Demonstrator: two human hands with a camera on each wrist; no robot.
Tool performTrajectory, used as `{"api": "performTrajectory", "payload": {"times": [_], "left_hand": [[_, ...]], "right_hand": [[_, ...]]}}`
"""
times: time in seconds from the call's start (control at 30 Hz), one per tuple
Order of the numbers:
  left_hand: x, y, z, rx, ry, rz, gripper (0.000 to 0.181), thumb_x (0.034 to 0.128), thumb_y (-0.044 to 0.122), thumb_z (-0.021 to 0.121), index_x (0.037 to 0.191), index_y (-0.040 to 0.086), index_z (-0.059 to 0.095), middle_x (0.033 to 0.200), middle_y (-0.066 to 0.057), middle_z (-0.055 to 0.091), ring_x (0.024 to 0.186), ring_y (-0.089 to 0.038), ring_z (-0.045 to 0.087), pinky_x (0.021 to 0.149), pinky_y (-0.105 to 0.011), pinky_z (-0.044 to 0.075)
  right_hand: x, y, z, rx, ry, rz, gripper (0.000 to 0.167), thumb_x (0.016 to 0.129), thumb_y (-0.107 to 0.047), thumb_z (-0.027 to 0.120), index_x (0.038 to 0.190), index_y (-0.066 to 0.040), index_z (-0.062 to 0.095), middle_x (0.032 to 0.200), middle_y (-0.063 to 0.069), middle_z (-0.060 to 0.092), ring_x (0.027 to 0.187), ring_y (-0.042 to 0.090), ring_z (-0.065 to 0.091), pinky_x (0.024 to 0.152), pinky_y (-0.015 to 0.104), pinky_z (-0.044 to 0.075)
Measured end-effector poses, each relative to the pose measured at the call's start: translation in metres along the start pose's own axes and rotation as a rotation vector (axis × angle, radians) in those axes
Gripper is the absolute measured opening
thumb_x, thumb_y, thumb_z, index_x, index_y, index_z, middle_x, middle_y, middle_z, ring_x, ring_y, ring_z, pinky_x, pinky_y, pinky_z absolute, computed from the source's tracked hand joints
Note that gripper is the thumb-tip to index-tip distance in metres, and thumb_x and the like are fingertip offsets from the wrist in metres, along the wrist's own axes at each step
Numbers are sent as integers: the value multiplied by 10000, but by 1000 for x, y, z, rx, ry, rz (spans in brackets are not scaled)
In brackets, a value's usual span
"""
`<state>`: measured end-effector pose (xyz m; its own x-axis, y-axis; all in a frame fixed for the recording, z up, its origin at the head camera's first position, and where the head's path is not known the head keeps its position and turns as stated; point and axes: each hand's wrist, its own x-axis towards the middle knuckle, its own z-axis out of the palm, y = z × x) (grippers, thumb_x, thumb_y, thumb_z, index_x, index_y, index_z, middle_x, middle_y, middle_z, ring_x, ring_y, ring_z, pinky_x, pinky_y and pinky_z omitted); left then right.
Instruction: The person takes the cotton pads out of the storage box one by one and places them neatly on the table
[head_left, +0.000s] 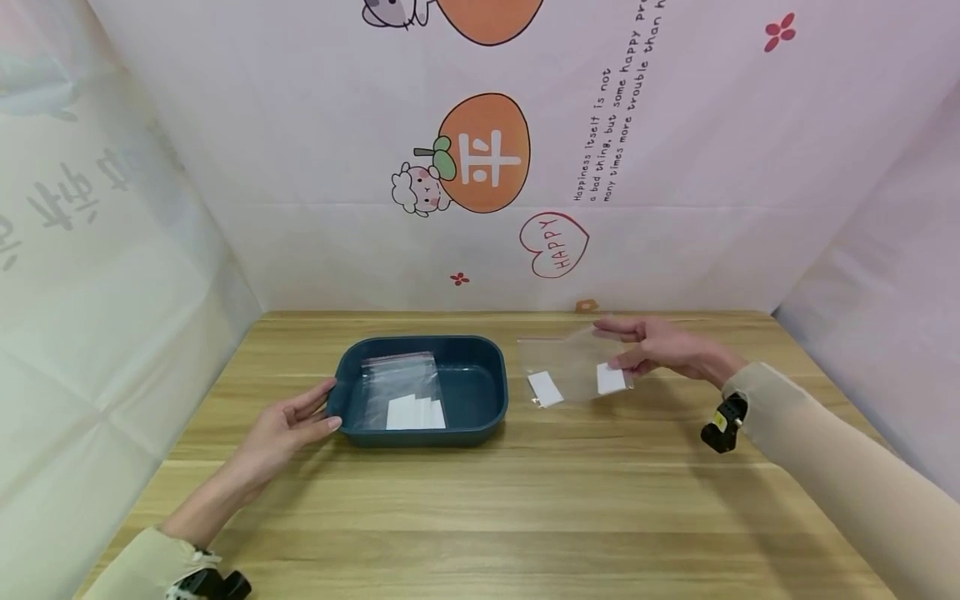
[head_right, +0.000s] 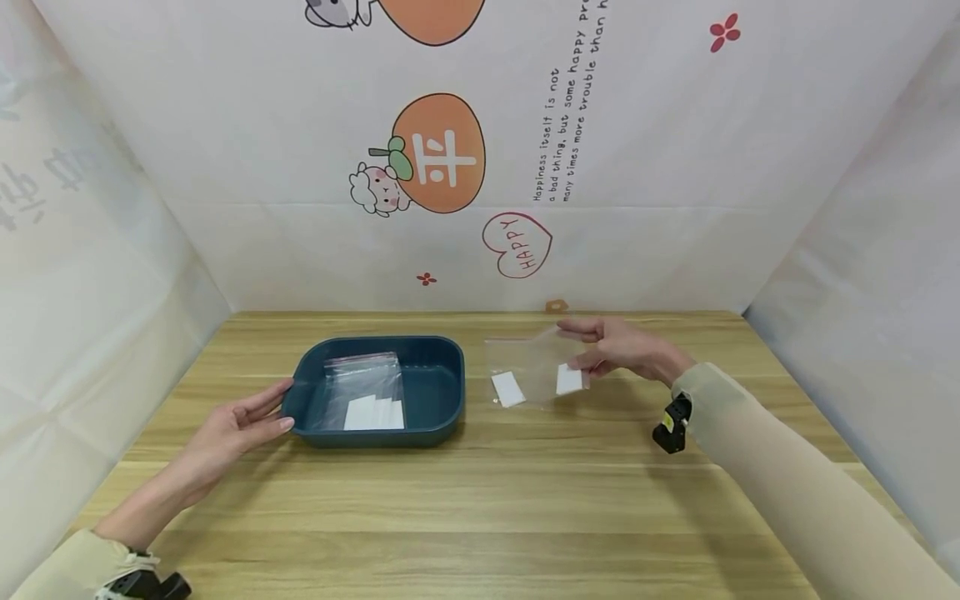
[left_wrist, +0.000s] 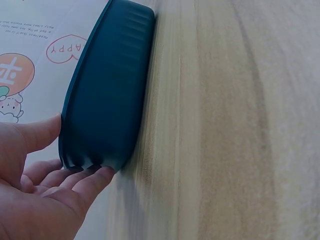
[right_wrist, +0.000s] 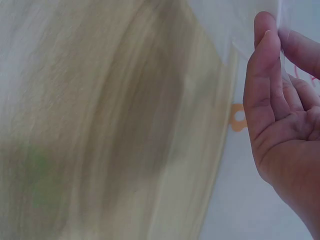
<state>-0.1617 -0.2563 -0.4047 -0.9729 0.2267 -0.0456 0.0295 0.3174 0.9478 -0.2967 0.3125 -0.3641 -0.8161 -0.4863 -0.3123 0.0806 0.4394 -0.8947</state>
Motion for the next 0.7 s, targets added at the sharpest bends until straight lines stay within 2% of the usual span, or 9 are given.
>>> {"api": "performTrajectory", "payload": {"times": [0.17, 0.33, 0.53, 0.7], "left_hand": [[1, 1, -2, 13, 2, -5, 764, 1032, 225, 722, 1643, 12, 316, 1694, -202, 243, 1545, -418, 233, 1039, -208, 456], [1, 1, -1, 11, 6, 0, 759, 1035, 223, 717, 1644, 15, 314, 1693, -205, 243, 1543, -419, 235, 1027, -196, 461], [0, 2, -2, 5, 4, -3, 762, 1035, 234, 718, 1647, 25, 315, 1696, -199, 239, 1548, -414, 227, 1020, -176, 453], [1, 2, -1, 0, 0, -12, 764, 1033, 233, 720, 1648, 32, 315, 1700, -195, 232, 1552, -408, 220, 1031, -195, 458]], "right_hand": [[1, 11, -3, -16, 2, 17, 933, 931, -19, 775, 1684, -70, 226, 1725, 127, 228, 694, 240, 682, 712, 418, 627], [2, 17, -4, -50, 13, 22, 939, 925, -29, 788, 1679, -54, 229, 1719, 157, 220, 692, 257, 680, 670, 412, 629], [1, 21, -7, -174, 47, 40, 955, 914, -86, 816, 1677, -58, 242, 1685, 237, 283, 696, 227, 632, 592, 360, 586], [1, 24, -7, -247, 73, 55, 978, 901, -131, 832, 1679, -72, 242, 1680, 273, 268, 704, 227, 596, 572, 349, 558]]}}
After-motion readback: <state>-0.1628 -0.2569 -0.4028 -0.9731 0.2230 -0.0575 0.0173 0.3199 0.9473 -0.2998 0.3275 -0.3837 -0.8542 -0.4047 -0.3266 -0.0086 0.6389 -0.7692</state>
